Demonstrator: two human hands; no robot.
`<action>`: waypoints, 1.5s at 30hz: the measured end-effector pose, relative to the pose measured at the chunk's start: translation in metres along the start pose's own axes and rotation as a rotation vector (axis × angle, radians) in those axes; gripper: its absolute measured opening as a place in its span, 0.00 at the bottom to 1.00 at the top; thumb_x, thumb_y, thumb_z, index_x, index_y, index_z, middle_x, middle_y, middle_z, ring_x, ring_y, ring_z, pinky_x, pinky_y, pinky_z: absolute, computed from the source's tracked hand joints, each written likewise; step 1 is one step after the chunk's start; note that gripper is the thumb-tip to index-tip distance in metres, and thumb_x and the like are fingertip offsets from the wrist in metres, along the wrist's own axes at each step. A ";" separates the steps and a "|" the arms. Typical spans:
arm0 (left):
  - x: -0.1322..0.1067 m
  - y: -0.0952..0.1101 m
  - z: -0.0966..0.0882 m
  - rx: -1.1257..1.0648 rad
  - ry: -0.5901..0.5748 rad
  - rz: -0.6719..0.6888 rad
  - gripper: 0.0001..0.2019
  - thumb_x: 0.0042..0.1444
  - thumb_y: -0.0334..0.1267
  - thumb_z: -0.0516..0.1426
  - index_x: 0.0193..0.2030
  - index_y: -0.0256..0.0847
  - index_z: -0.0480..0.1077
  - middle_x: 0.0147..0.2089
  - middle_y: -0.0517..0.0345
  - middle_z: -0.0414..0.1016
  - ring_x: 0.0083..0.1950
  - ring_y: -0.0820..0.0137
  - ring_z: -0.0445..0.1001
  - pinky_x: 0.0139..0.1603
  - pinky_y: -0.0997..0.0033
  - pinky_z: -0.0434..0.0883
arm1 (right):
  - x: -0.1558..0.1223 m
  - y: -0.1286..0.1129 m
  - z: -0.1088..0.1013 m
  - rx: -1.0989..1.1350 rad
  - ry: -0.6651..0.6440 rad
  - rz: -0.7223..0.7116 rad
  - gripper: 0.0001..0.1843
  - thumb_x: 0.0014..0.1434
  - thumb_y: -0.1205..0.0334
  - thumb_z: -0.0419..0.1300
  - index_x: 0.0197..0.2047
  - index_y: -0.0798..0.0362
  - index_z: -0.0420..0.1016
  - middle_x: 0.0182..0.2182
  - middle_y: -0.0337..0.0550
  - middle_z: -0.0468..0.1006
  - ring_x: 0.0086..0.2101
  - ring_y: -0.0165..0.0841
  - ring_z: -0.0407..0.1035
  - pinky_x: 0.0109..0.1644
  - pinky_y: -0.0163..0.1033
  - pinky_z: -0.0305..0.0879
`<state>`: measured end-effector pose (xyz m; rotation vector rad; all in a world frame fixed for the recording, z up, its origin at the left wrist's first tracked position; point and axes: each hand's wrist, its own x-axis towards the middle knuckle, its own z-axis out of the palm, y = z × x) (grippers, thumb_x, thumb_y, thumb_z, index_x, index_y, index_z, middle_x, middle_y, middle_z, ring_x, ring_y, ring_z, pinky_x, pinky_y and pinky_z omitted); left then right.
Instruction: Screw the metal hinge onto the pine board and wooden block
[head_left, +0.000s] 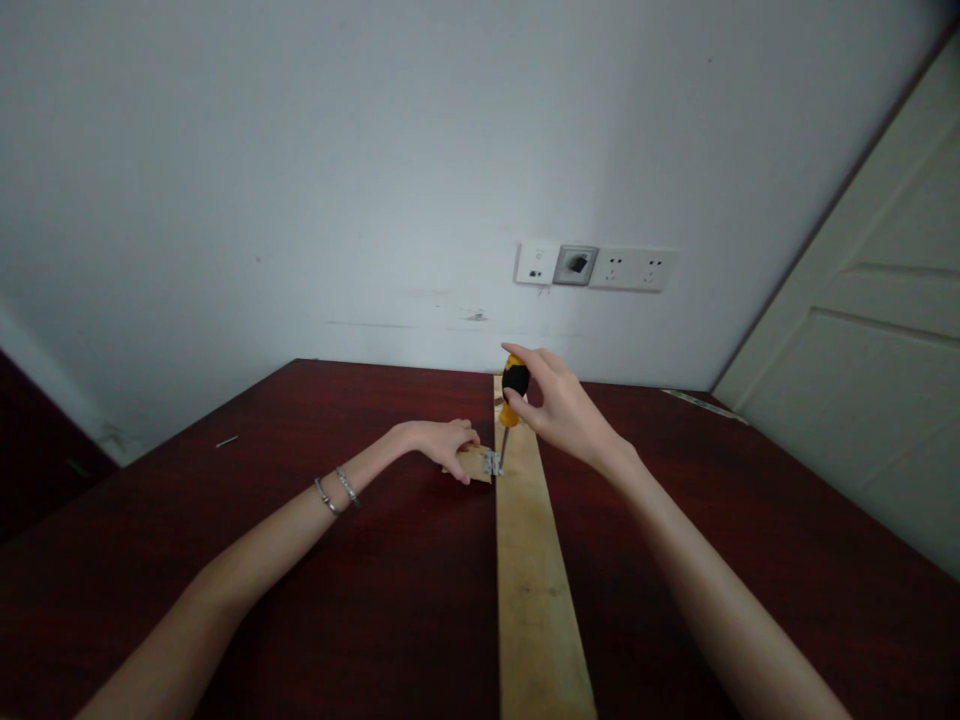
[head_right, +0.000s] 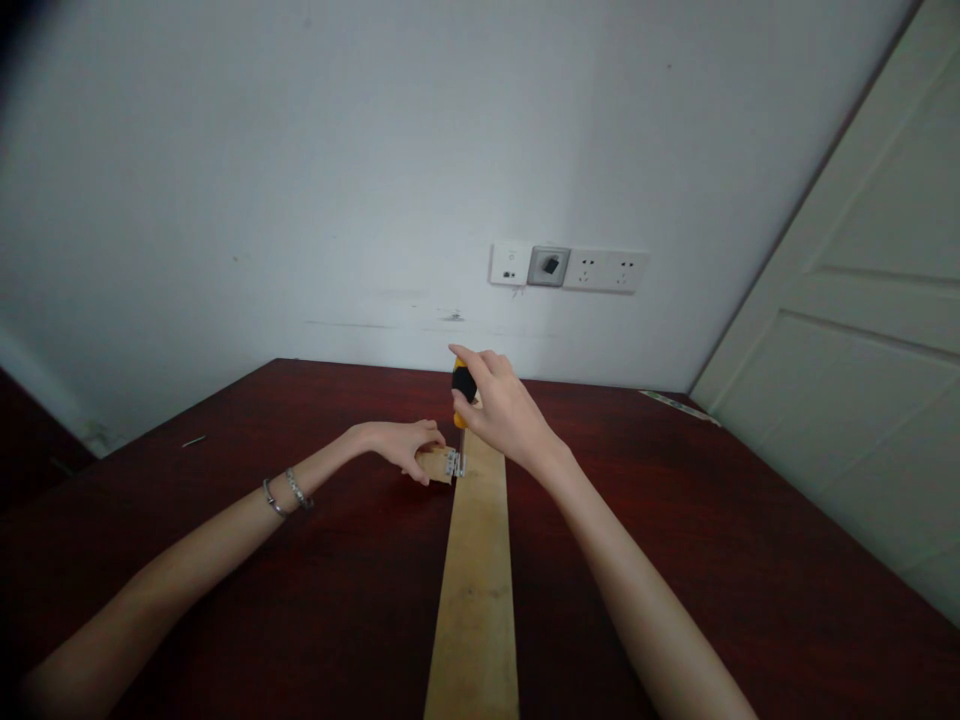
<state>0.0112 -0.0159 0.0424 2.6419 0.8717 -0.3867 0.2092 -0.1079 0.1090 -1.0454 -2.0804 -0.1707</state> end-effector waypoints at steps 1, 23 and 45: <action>0.000 0.000 0.000 -0.004 0.001 -0.003 0.38 0.40 0.58 0.60 0.56 0.40 0.63 0.52 0.50 0.63 0.49 0.58 0.64 0.48 0.64 0.65 | 0.000 -0.001 0.000 -0.004 0.002 -0.009 0.28 0.59 0.64 0.53 0.62 0.49 0.58 0.42 0.49 0.70 0.43 0.42 0.65 0.50 0.52 0.65; -0.001 0.004 0.000 0.003 0.001 -0.017 0.37 0.40 0.56 0.60 0.56 0.39 0.63 0.52 0.49 0.62 0.50 0.58 0.64 0.48 0.65 0.65 | 0.002 -0.002 0.004 0.016 0.080 0.048 0.22 0.57 0.62 0.56 0.56 0.51 0.64 0.43 0.49 0.70 0.41 0.39 0.68 0.46 0.46 0.68; -0.001 0.004 0.001 -0.005 0.012 -0.020 0.37 0.41 0.56 0.60 0.56 0.37 0.64 0.52 0.48 0.63 0.49 0.58 0.65 0.48 0.65 0.66 | 0.000 -0.001 0.001 -0.132 -0.004 0.101 0.26 0.57 0.49 0.59 0.58 0.46 0.66 0.40 0.47 0.68 0.32 0.35 0.67 0.39 0.44 0.68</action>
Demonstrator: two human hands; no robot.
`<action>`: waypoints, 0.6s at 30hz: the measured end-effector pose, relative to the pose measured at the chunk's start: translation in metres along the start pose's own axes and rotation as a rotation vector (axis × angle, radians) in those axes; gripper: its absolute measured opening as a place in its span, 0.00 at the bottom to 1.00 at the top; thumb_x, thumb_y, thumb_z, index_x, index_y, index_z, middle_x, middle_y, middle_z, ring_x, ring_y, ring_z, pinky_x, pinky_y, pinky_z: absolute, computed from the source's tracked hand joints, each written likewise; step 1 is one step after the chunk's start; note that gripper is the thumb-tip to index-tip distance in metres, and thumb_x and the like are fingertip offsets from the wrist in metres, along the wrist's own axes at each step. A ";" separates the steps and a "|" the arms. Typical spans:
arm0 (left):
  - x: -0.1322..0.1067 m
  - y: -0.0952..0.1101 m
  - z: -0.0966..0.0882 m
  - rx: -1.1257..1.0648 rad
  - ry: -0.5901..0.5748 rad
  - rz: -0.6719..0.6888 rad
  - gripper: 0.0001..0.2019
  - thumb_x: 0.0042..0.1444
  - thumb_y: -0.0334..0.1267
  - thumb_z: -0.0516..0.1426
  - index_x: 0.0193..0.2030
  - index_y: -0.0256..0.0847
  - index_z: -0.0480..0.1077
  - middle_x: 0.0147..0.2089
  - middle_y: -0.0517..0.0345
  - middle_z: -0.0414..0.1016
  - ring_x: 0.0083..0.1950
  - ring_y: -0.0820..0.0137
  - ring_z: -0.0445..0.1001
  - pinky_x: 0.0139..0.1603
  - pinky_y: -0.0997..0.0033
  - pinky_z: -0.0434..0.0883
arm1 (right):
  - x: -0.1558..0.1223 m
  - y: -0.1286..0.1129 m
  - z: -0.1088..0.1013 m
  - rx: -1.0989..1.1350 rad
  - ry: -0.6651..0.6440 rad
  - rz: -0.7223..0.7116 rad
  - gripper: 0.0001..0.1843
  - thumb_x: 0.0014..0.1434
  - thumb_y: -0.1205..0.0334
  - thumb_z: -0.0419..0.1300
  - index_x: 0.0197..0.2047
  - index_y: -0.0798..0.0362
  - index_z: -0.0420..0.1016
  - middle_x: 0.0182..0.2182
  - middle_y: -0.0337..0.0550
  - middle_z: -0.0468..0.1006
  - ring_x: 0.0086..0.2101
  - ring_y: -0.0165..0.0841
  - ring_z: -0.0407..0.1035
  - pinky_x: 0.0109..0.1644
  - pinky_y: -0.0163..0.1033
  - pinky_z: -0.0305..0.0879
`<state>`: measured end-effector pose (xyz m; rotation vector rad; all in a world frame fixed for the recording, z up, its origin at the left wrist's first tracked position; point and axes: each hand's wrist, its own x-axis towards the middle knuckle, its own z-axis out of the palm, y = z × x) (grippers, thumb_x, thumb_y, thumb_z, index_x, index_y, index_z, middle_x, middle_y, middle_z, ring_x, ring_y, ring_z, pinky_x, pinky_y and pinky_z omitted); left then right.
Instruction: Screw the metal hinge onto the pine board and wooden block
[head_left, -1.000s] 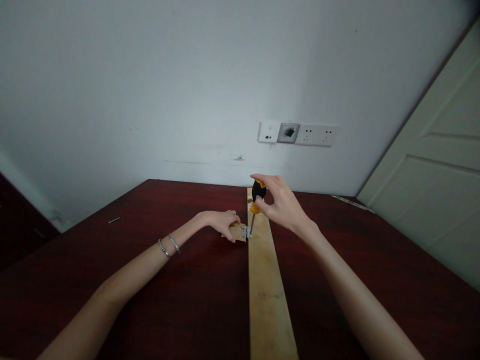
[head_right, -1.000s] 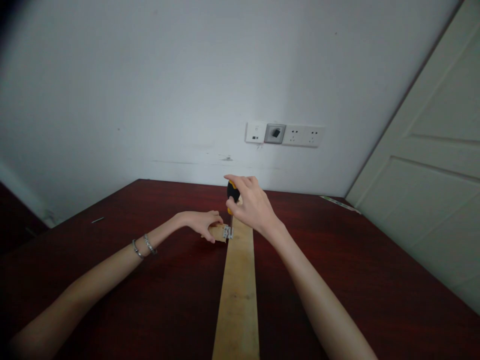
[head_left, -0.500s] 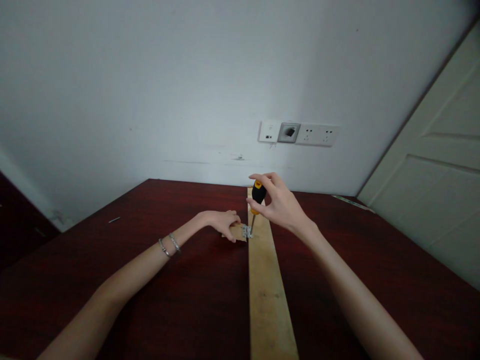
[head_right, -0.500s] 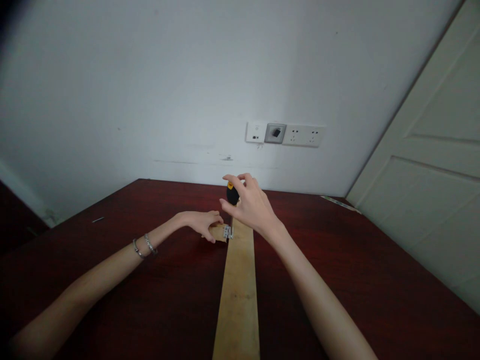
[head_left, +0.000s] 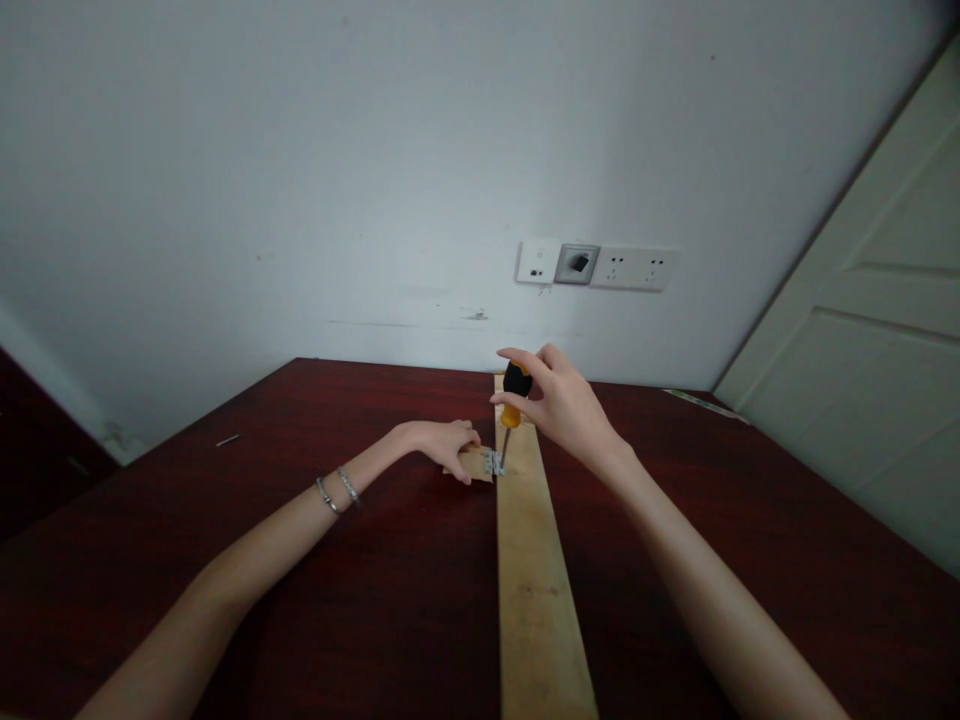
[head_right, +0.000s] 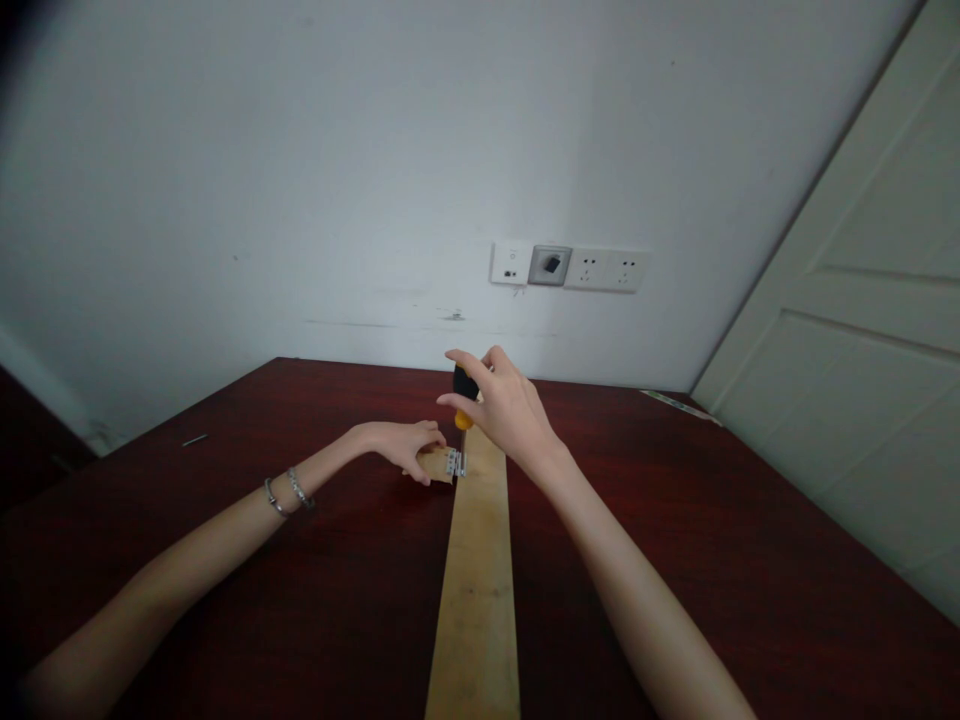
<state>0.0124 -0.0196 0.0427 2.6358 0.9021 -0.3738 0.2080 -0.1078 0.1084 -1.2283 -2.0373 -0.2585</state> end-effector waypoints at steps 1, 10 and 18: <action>0.000 -0.001 0.000 0.000 0.000 0.000 0.37 0.40 0.57 0.60 0.56 0.37 0.64 0.52 0.48 0.63 0.49 0.58 0.65 0.48 0.64 0.65 | 0.000 0.001 0.000 0.011 -0.001 -0.003 0.26 0.57 0.50 0.58 0.58 0.46 0.66 0.38 0.46 0.68 0.32 0.35 0.67 0.39 0.44 0.68; 0.001 -0.001 0.000 -0.007 -0.005 0.003 0.37 0.40 0.57 0.60 0.56 0.39 0.64 0.51 0.49 0.63 0.49 0.58 0.65 0.49 0.64 0.65 | 0.000 -0.003 -0.003 -0.044 -0.005 0.003 0.27 0.57 0.53 0.57 0.59 0.51 0.62 0.43 0.51 0.70 0.37 0.40 0.68 0.41 0.46 0.67; 0.000 0.000 -0.001 -0.001 -0.019 0.014 0.39 0.40 0.57 0.60 0.57 0.37 0.63 0.52 0.48 0.63 0.49 0.58 0.65 0.48 0.65 0.65 | 0.000 -0.005 -0.005 -0.010 -0.020 -0.048 0.28 0.55 0.62 0.56 0.59 0.53 0.60 0.43 0.51 0.71 0.44 0.43 0.67 0.45 0.46 0.66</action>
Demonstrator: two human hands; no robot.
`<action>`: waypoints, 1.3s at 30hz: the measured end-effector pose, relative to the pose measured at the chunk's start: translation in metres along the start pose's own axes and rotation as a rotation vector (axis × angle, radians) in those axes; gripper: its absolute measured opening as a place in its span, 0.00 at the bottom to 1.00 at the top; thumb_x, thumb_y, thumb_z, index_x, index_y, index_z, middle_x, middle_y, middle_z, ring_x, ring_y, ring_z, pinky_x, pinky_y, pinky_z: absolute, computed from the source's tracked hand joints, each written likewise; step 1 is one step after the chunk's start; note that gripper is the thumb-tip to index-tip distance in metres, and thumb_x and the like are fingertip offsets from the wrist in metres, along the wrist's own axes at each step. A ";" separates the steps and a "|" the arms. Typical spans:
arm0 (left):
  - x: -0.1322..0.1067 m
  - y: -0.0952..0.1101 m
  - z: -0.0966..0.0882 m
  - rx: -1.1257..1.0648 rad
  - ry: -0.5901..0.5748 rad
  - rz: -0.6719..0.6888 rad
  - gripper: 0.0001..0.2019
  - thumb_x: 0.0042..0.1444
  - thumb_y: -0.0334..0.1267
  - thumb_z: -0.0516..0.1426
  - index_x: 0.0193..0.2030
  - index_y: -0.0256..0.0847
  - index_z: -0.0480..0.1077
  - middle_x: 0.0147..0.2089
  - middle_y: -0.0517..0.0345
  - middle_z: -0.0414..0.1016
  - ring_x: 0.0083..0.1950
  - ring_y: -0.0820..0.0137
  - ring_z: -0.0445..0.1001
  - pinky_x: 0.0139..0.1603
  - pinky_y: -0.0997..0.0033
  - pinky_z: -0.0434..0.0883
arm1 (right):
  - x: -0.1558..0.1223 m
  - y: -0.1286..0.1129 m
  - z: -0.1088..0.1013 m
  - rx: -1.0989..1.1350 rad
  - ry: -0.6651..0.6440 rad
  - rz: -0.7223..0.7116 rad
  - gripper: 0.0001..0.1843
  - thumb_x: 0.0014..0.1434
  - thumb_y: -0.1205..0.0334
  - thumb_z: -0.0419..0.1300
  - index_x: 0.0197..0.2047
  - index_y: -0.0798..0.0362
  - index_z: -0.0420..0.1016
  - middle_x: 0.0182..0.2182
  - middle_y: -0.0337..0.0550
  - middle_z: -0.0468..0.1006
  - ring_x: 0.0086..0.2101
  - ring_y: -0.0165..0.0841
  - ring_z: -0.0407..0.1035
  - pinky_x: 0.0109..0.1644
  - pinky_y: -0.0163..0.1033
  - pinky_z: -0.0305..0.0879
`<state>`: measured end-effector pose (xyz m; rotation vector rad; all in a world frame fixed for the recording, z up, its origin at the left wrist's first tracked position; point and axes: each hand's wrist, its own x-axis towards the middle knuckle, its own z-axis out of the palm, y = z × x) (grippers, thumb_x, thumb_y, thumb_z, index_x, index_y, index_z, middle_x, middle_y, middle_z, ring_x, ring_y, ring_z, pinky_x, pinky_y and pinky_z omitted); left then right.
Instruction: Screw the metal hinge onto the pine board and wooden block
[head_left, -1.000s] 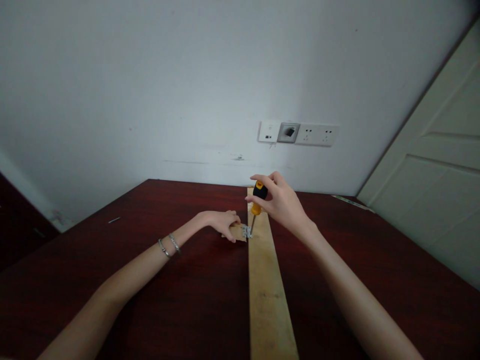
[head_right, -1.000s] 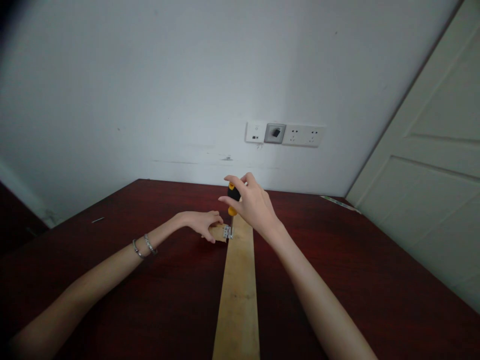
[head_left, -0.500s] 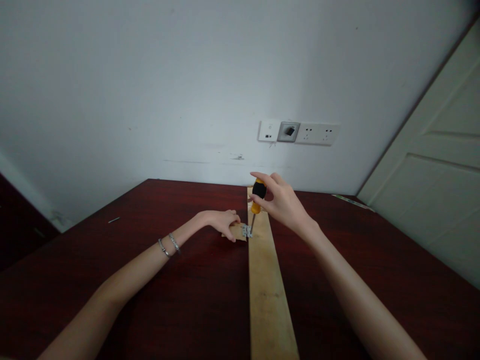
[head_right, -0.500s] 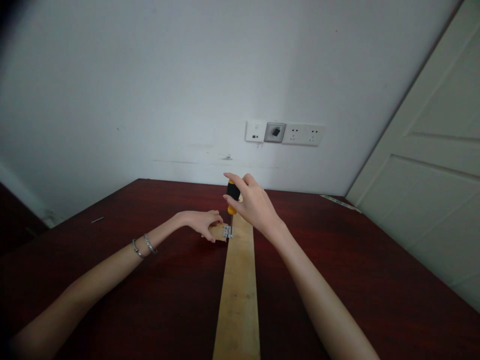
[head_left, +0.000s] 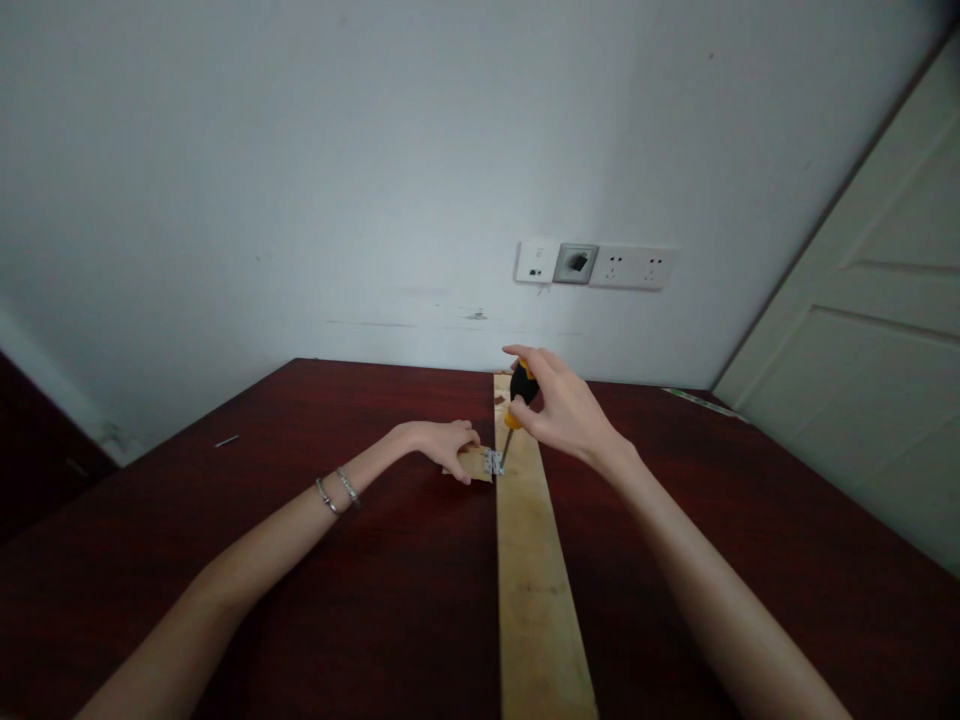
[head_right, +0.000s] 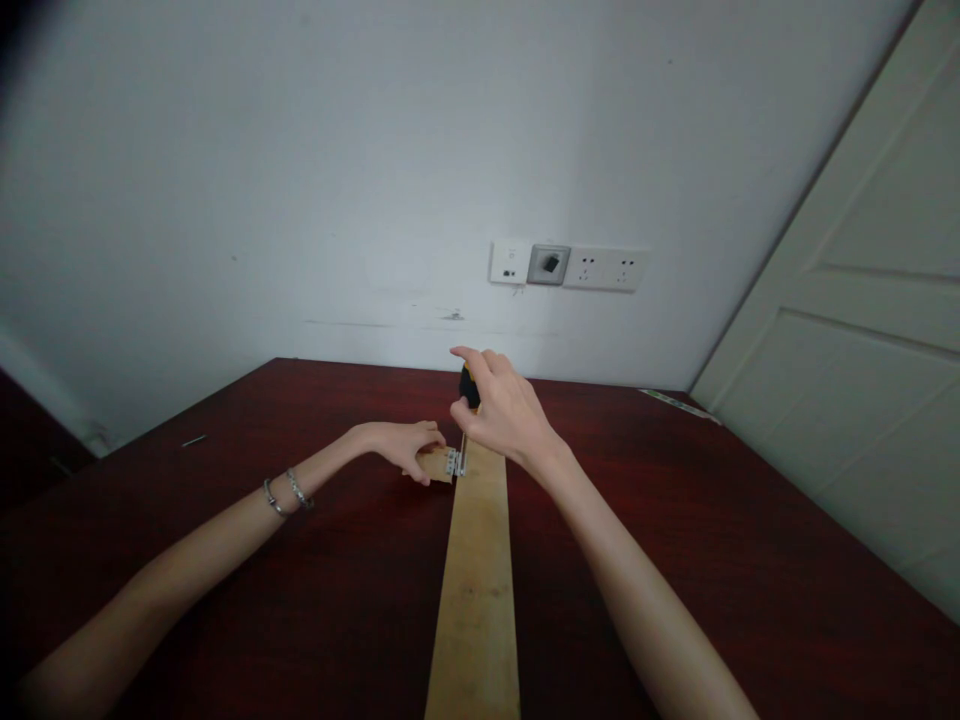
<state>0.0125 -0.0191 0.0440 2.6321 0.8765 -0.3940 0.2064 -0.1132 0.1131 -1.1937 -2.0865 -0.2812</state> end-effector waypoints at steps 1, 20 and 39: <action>0.000 0.000 0.000 0.004 -0.001 0.001 0.39 0.40 0.57 0.60 0.57 0.36 0.63 0.52 0.48 0.63 0.49 0.58 0.65 0.48 0.66 0.65 | 0.000 0.000 0.000 -0.029 0.001 -0.004 0.26 0.56 0.59 0.56 0.58 0.52 0.62 0.43 0.51 0.71 0.43 0.43 0.68 0.44 0.46 0.66; 0.002 -0.002 0.002 0.002 0.017 -0.003 0.40 0.40 0.58 0.60 0.58 0.38 0.62 0.52 0.47 0.63 0.50 0.56 0.65 0.49 0.64 0.64 | 0.000 0.007 0.005 0.138 -0.006 -0.043 0.24 0.61 0.63 0.52 0.60 0.51 0.59 0.45 0.51 0.71 0.46 0.42 0.67 0.50 0.49 0.64; 0.004 -0.001 0.004 0.014 -0.012 0.011 0.39 0.41 0.58 0.61 0.58 0.36 0.62 0.54 0.45 0.62 0.53 0.55 0.63 0.53 0.63 0.63 | 0.000 0.007 0.000 0.225 0.066 -0.035 0.28 0.61 0.58 0.54 0.64 0.51 0.56 0.47 0.52 0.75 0.46 0.42 0.70 0.50 0.50 0.66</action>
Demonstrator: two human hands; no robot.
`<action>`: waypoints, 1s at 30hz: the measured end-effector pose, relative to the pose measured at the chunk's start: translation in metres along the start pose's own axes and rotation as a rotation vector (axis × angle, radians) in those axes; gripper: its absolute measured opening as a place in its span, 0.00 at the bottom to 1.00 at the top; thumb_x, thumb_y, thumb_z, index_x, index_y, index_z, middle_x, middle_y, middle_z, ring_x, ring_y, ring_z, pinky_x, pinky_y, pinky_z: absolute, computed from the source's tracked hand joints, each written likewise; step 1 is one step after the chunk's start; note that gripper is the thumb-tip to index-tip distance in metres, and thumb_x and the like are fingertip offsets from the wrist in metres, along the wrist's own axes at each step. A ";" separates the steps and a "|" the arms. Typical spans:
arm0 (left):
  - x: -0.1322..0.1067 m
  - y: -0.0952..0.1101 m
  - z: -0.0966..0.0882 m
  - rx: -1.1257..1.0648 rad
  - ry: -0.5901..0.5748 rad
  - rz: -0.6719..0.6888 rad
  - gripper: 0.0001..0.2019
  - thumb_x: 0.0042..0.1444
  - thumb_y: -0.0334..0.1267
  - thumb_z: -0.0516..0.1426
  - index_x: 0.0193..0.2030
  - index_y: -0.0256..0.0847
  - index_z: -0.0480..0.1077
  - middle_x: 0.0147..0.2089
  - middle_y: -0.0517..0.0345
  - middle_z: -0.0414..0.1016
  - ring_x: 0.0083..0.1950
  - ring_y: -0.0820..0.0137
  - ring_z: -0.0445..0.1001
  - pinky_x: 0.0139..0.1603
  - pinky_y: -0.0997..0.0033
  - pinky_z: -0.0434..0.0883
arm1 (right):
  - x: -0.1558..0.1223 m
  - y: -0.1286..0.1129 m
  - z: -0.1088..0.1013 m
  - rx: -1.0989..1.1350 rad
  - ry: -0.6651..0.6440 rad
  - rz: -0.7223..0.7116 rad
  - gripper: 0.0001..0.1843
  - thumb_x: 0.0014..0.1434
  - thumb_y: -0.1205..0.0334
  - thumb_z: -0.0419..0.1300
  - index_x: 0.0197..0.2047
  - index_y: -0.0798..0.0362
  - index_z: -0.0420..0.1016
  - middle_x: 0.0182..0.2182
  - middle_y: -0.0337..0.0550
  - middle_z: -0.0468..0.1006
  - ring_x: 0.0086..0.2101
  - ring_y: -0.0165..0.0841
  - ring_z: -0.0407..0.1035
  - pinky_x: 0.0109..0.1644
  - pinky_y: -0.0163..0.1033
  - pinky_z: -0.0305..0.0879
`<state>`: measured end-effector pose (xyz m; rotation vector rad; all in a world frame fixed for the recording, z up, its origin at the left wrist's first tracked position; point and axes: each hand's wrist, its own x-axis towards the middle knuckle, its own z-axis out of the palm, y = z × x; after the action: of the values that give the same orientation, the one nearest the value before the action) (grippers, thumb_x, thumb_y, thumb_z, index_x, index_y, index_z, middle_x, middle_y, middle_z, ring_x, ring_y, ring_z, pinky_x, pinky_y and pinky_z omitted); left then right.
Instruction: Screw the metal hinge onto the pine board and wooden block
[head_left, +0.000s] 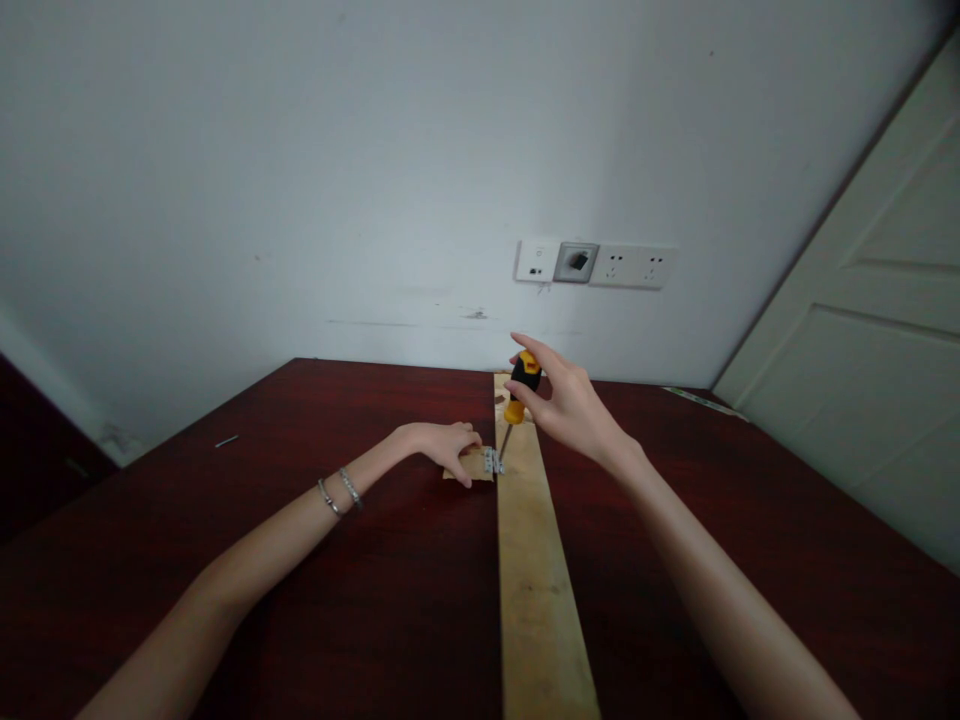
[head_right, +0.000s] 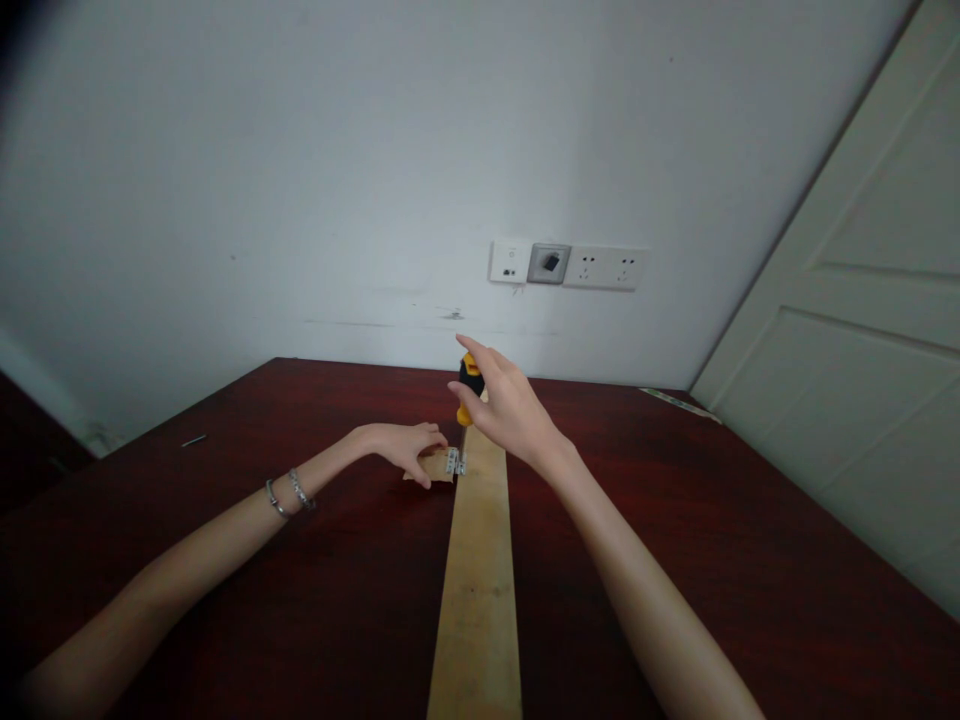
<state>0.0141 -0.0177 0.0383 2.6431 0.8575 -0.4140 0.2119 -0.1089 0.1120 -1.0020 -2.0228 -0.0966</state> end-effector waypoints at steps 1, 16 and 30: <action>0.000 0.000 0.000 0.002 0.002 0.002 0.39 0.41 0.58 0.61 0.58 0.37 0.62 0.54 0.46 0.63 0.53 0.55 0.63 0.53 0.62 0.63 | 0.000 0.000 -0.002 -0.001 0.014 0.002 0.28 0.61 0.58 0.54 0.63 0.50 0.56 0.47 0.52 0.75 0.46 0.42 0.70 0.49 0.50 0.67; 0.004 -0.009 0.005 0.022 0.103 0.078 0.45 0.42 0.60 0.61 0.64 0.40 0.56 0.57 0.46 0.60 0.58 0.54 0.58 0.57 0.61 0.59 | -0.010 0.089 0.023 -0.134 -0.158 0.408 0.25 0.60 0.54 0.52 0.55 0.62 0.69 0.48 0.59 0.76 0.47 0.44 0.71 0.52 0.47 0.64; 0.018 0.018 0.021 -0.026 0.455 0.271 0.10 0.52 0.44 0.60 0.36 0.39 0.74 0.44 0.51 0.64 0.48 0.63 0.61 0.53 0.67 0.61 | -0.043 0.127 0.069 -0.130 -0.258 0.423 0.18 0.60 0.59 0.52 0.47 0.61 0.74 0.42 0.57 0.80 0.42 0.40 0.75 0.46 0.40 0.67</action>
<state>0.0354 -0.0300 0.0169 2.8181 0.5983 0.2749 0.2660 -0.0219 0.0015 -1.5709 -2.0020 0.1359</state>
